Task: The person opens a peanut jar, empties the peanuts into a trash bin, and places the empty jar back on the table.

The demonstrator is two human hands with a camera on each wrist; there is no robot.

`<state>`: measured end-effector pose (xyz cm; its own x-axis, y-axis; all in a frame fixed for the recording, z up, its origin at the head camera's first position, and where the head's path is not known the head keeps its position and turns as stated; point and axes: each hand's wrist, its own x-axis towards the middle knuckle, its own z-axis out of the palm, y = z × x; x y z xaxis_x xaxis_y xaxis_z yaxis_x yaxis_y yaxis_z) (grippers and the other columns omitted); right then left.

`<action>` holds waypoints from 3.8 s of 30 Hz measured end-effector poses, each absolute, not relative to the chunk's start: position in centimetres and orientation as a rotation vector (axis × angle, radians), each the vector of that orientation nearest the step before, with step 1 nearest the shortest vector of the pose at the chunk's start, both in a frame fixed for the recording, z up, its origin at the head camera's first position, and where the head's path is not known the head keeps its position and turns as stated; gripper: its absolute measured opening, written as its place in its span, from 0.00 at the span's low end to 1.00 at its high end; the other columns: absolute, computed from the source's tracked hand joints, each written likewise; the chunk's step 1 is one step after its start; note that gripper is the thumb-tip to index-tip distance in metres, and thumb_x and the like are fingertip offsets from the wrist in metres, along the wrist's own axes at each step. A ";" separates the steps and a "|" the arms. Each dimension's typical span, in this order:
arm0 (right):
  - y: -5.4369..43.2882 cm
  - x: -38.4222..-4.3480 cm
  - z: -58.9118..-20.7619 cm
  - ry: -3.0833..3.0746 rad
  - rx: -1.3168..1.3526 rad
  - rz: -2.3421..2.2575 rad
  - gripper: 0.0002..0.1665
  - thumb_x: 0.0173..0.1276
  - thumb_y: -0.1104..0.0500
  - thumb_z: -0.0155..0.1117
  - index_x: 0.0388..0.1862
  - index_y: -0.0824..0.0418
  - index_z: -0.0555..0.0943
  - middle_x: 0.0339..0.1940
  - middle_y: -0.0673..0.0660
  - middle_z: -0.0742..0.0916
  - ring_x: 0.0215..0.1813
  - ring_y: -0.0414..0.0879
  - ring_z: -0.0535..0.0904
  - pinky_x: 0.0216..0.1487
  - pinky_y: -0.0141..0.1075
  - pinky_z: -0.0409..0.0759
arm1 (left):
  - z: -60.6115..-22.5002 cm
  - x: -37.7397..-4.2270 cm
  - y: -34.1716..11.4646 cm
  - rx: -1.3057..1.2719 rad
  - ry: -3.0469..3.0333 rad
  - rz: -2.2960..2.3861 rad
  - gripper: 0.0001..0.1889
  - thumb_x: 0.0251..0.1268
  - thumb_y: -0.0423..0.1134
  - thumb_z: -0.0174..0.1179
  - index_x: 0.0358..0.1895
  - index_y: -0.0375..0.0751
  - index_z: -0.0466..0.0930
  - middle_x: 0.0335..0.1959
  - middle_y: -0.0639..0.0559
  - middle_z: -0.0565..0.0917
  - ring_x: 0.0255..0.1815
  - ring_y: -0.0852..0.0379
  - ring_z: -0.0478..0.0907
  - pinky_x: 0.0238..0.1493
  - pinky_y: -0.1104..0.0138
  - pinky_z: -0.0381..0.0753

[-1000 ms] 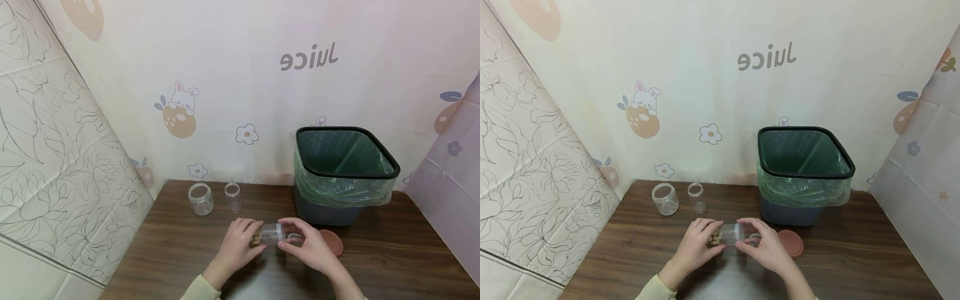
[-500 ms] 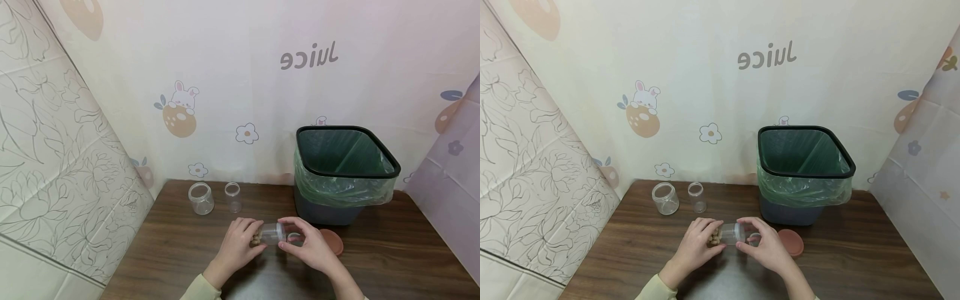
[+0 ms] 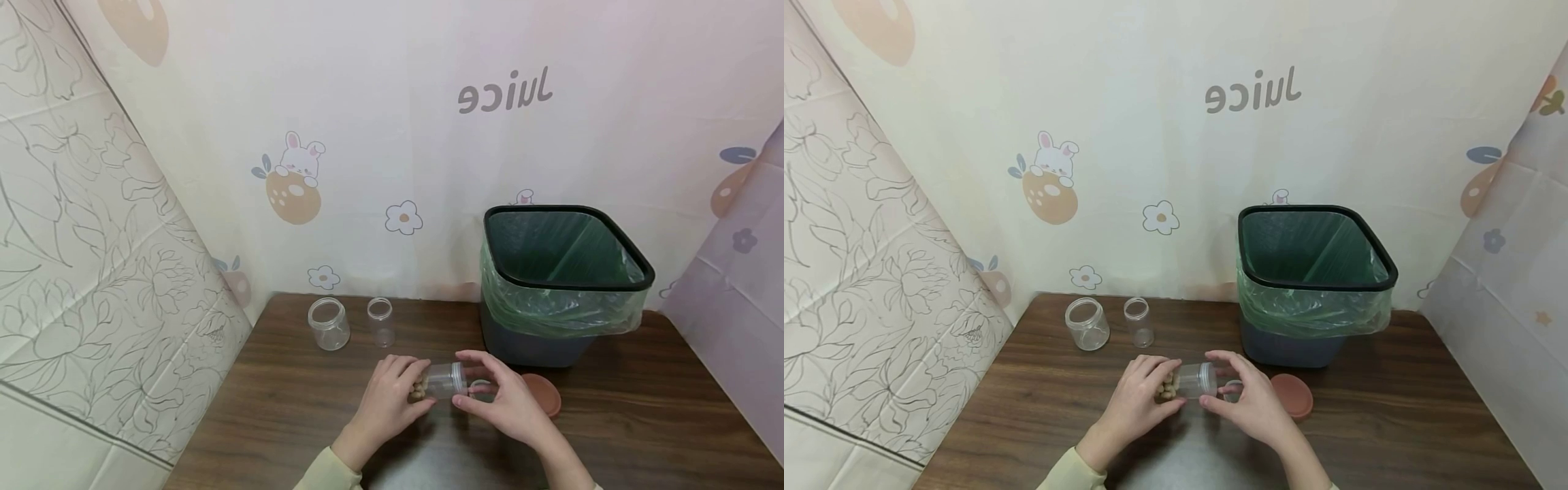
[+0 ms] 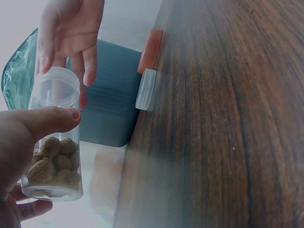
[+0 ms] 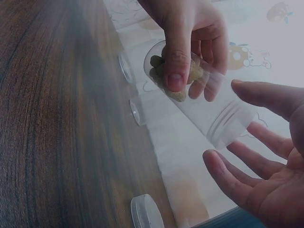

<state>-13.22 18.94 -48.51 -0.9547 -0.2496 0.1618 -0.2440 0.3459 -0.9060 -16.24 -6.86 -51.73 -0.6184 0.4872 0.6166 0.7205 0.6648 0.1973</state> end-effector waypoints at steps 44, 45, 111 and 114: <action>17.6 -13.3 -48.1 2.610 -0.005 -1.582 0.31 0.76 0.38 0.73 0.68 0.55 0.83 0.58 0.54 0.90 0.56 0.48 0.89 0.43 0.34 0.86 | -51.9 -16.3 -6.8 -0.930 -2.339 -0.549 0.36 0.50 0.53 0.89 0.62 0.46 0.87 0.52 0.54 0.87 0.52 0.54 0.81 0.50 0.60 0.82; 17.6 -13.3 -48.1 2.608 -0.003 -1.581 0.31 0.76 0.38 0.73 0.67 0.55 0.84 0.57 0.54 0.90 0.56 0.48 0.89 0.43 0.34 0.86 | -51.9 -16.3 -6.8 -0.930 -2.342 -0.549 0.36 0.50 0.53 0.89 0.62 0.46 0.87 0.53 0.54 0.87 0.52 0.54 0.81 0.50 0.60 0.82; 18.8 -13.3 -48.7 2.564 -0.499 -1.762 0.32 0.69 0.59 0.82 0.69 0.56 0.81 0.64 0.57 0.86 0.61 0.56 0.85 0.56 0.46 0.89 | -52.0 -16.4 -6.8 -0.937 -2.334 -0.575 0.36 0.49 0.52 0.89 0.62 0.45 0.87 0.52 0.55 0.86 0.52 0.55 0.81 0.50 0.61 0.81; 18.8 -13.3 -48.7 2.551 -0.487 -1.771 0.33 0.69 0.59 0.82 0.70 0.55 0.80 0.66 0.57 0.85 0.62 0.55 0.85 0.56 0.46 0.89 | -51.9 -16.4 -6.8 -0.935 -2.336 -0.581 0.36 0.49 0.52 0.89 0.62 0.45 0.87 0.52 0.55 0.86 0.52 0.55 0.81 0.50 0.60 0.81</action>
<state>-13.35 18.82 -48.68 -0.9519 -0.2508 0.1761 -0.2526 0.3169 -0.9142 -16.41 -6.79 -51.93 -0.6057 0.4858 0.6302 0.7245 0.6642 0.1843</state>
